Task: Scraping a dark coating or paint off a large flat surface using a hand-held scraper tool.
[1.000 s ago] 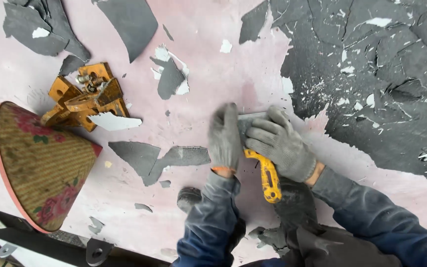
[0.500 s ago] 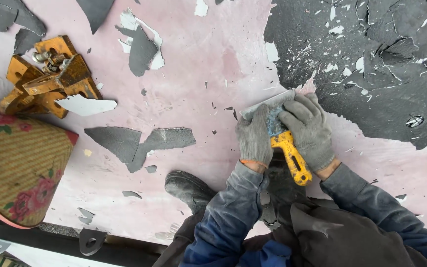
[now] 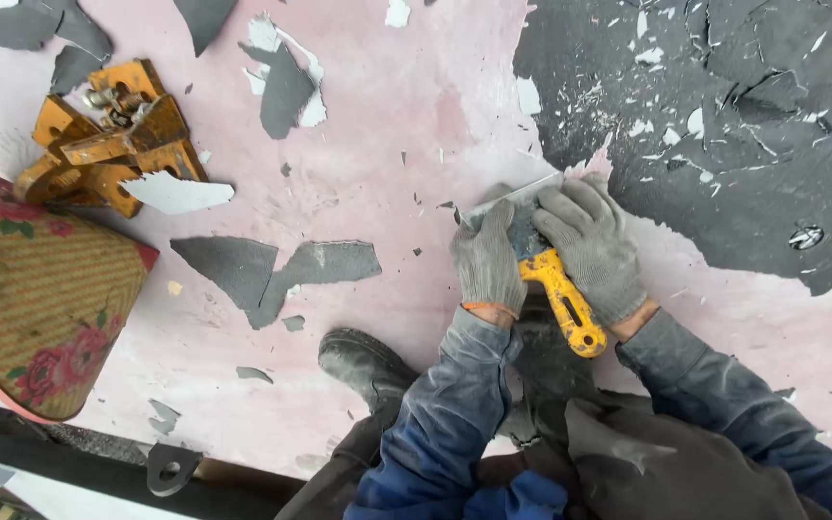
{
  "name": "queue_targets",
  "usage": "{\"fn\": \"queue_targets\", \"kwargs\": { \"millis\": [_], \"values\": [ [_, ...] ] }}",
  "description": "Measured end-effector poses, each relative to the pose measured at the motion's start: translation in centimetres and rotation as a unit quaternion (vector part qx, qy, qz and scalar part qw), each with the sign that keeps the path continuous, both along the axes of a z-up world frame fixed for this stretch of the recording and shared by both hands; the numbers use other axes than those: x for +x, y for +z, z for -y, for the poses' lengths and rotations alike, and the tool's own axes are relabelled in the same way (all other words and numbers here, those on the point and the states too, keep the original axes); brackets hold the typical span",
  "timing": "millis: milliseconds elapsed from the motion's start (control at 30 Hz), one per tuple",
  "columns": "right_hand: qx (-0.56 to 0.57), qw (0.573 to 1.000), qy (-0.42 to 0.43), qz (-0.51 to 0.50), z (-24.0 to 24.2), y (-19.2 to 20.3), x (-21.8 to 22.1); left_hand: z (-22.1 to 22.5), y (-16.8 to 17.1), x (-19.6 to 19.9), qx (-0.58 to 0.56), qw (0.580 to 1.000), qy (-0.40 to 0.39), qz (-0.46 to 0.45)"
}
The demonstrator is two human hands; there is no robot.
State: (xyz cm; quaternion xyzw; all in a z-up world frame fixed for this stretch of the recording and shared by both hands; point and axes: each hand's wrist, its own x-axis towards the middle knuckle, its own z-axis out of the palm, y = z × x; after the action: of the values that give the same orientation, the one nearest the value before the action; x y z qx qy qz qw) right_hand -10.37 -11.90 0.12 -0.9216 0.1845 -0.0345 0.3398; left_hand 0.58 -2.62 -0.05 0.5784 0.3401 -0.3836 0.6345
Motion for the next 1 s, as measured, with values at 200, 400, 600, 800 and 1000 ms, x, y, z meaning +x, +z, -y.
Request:
{"fn": "queue_targets", "kwargs": {
  "millis": [200,400,600,800,1000],
  "values": [
    [-0.039,0.999,0.026,-0.023,0.2,-0.3,-0.4,-0.2,-0.3,-0.5,0.004,0.999,0.012,0.048],
    [-0.005,0.999,0.031,0.02,0.7,2.2,-0.2,-1.3,-1.7,-2.2,-0.063,0.995,0.036,0.069],
    [-0.059,0.998,0.039,-0.001,-0.4,-2.9,-2.6,-1.1,-2.7,-3.1,-0.023,0.995,0.032,0.096],
    [-0.002,0.998,-0.013,0.053,-0.9,-1.0,-1.9,0.1,-0.9,-1.9,0.044,0.988,-0.044,0.14],
    [0.119,0.989,-0.036,0.084,5.0,2.9,2.9,3.7,-5.2,-0.3,-0.084,0.983,0.053,0.156]
  ]
}}
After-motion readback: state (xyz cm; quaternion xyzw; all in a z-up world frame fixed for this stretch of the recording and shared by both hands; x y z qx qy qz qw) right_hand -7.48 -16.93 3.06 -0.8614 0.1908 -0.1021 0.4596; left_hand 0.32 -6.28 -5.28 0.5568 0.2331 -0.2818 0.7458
